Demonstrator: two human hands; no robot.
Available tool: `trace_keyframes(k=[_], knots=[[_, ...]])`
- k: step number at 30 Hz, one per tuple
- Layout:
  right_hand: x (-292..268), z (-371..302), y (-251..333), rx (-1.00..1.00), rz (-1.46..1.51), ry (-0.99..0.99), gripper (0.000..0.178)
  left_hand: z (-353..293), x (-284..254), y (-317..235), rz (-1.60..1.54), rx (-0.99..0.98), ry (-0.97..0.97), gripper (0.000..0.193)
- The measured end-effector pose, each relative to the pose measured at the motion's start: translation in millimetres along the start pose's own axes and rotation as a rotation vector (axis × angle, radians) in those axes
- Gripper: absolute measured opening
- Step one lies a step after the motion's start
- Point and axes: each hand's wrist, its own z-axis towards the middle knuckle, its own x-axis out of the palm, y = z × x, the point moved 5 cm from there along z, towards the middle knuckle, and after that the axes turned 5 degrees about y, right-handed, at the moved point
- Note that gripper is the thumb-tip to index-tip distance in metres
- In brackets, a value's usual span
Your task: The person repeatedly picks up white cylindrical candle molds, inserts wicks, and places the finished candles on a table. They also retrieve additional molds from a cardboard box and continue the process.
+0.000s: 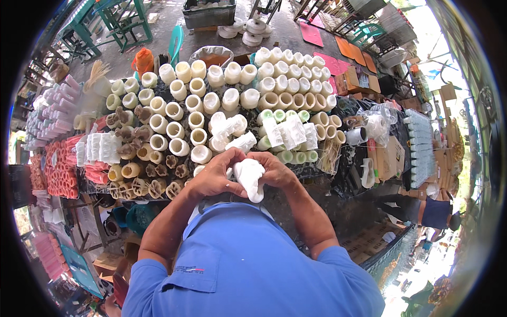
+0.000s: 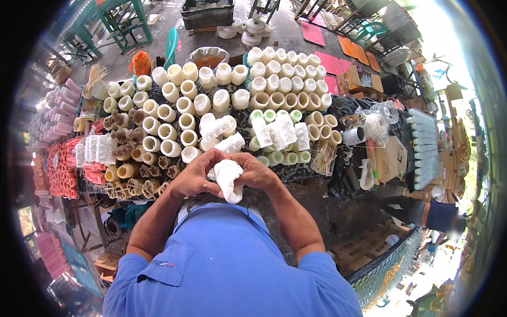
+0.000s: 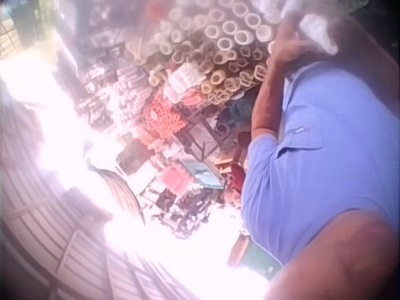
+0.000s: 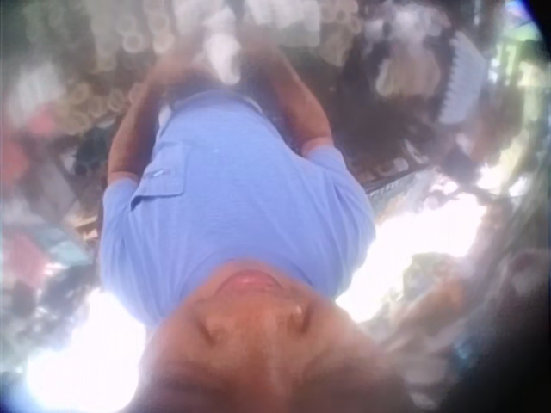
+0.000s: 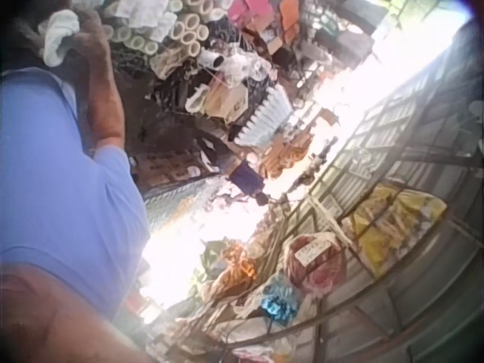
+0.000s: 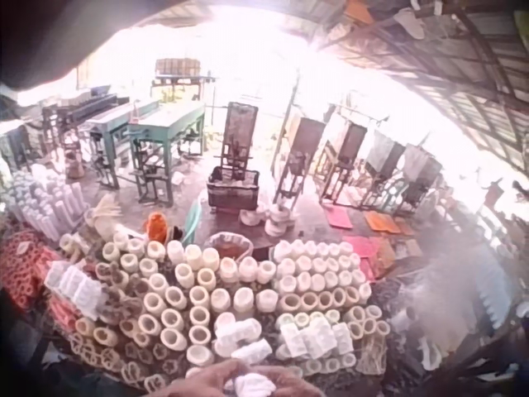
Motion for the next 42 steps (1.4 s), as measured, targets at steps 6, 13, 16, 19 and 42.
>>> trace_keyframes(k=[6,13,16,19,42], knots=[[-7.4,3.6,-15.8,-0.026,-0.328,-0.332,0.019,0.7,-9.6,3.4,0.252,0.059,-0.333,0.045],[-18.3,30.0,-24.2,-0.161,-0.936,-1.03,0.031,18.9,19.5,10.6,1.218,0.563,-0.428,0.042],[-1.7,36.0,-29.2,-0.147,-0.911,-0.965,0.035,9.9,-20.1,10.8,1.036,0.529,-0.742,0.048],[22.7,30.5,-25.2,-0.256,-0.706,-0.884,0.036,3.9,-35.0,15.6,0.98,0.407,-0.74,0.033],[-14.0,-42.6,32.7,-0.597,-1.0,-0.732,0.022,26.2,6.3,3.3,0.312,0.126,-0.287,0.035]])
